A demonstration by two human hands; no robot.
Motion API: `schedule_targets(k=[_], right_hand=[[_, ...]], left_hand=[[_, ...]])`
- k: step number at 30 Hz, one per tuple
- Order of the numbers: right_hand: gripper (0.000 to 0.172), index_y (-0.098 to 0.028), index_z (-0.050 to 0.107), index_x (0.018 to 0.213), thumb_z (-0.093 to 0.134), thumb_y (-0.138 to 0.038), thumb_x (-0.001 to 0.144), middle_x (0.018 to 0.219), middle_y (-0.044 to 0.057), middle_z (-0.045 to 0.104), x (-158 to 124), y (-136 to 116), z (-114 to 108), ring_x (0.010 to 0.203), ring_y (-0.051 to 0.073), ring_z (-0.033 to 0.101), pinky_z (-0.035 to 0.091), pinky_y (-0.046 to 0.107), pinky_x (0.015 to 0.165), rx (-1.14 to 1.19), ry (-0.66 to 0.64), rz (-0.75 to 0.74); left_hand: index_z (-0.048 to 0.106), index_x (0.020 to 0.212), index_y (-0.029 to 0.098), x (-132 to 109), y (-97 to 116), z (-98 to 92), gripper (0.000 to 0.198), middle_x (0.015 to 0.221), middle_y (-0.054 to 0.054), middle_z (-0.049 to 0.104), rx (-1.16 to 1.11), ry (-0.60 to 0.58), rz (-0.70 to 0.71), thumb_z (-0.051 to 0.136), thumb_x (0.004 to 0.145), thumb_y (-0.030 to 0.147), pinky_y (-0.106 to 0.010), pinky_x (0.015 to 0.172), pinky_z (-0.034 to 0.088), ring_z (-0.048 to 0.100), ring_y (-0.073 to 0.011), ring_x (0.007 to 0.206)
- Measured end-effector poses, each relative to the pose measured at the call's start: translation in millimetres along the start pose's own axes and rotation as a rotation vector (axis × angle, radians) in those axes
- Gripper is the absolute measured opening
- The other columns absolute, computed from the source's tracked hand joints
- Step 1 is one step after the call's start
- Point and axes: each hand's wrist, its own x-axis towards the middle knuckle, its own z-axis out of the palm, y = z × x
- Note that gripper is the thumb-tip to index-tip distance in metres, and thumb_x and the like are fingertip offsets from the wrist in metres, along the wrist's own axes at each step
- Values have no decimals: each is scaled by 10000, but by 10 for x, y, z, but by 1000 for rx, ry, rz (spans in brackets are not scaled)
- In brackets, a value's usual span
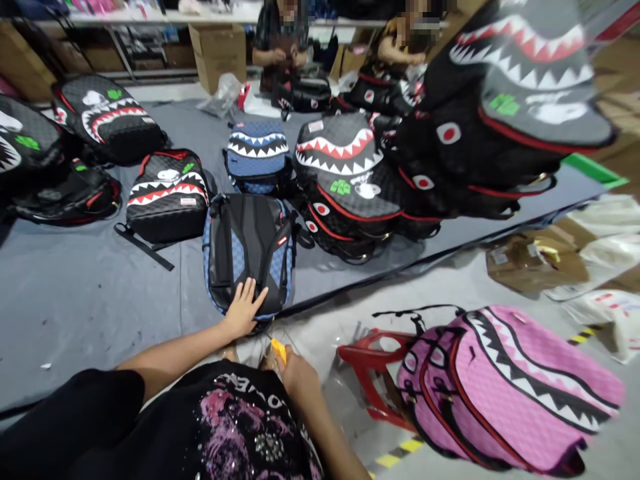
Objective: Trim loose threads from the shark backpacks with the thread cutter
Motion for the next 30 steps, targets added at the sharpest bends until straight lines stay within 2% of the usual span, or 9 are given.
schedule_targets(k=[4,7,12,16,18,21,24,27,30], right_hand=[[364,-152,529,1252,340,-359,1019,1068,147,711,49,75,81,1017,269,675,431,306,761,43,33,-59],[346,-169,521,1211,304,-360,1021,998,126,722,22,75,104,942,258,694,420,292,698,100,106,-27],[469,-167,498,1201,195,-458,994,857,122,712,-44,-15,-9,803,285,696,416,320,638,286,432,-4],[644,-135,488,1231,253,-648,923,881,144,711,-71,-19,4,718,276,674,452,335,624,555,573,-184],[601,-155,506,1195,295,-648,923,836,117,708,-57,31,65,687,255,663,451,321,600,640,503,-217],[495,-187,537,1128,326,-590,934,775,81,695,54,137,198,683,249,659,439,314,590,618,378,-152],[432,-197,573,1070,351,-532,912,793,90,700,247,233,363,731,261,668,460,330,638,541,246,-110],[383,-217,583,1039,384,-510,895,818,94,701,386,359,499,776,256,671,481,330,687,551,203,-106],[400,-208,573,1003,440,-555,855,645,46,642,369,563,549,614,241,639,473,324,580,620,192,-74]], left_hand=[[186,1556,117,249,3,48,966,1397,-230,526,42,18,45,626,699,45,-556,1155,256,473,-336,1335],[211,1557,169,435,110,-210,877,1073,-114,720,-183,162,-32,527,750,32,-493,1073,408,676,-242,1014],[256,1547,246,736,305,-957,805,1267,-70,660,-873,725,-288,562,811,133,-344,1019,484,650,-204,1098],[197,1545,251,521,401,-972,803,1549,-52,384,-1205,1079,-406,570,838,181,-305,1149,360,444,-178,1370],[293,1504,210,157,428,-744,699,1461,-94,494,-1245,926,-464,568,861,234,-345,1130,388,499,-196,1322],[579,1284,168,-503,386,-442,413,1092,-107,717,-1117,378,-381,524,920,354,-392,963,524,664,-238,1074],[585,1315,204,-832,207,-409,471,1285,-138,639,-671,233,-222,565,910,443,-475,1060,440,552,-296,1258],[315,1522,191,-594,-49,-502,889,1606,-201,195,-207,254,-165,730,783,459,-602,1160,225,144,-383,1492],[203,1556,228,-109,-209,-552,1013,1630,-184,85,58,163,-147,771,742,427,-684,1108,214,57,-410,1497]])
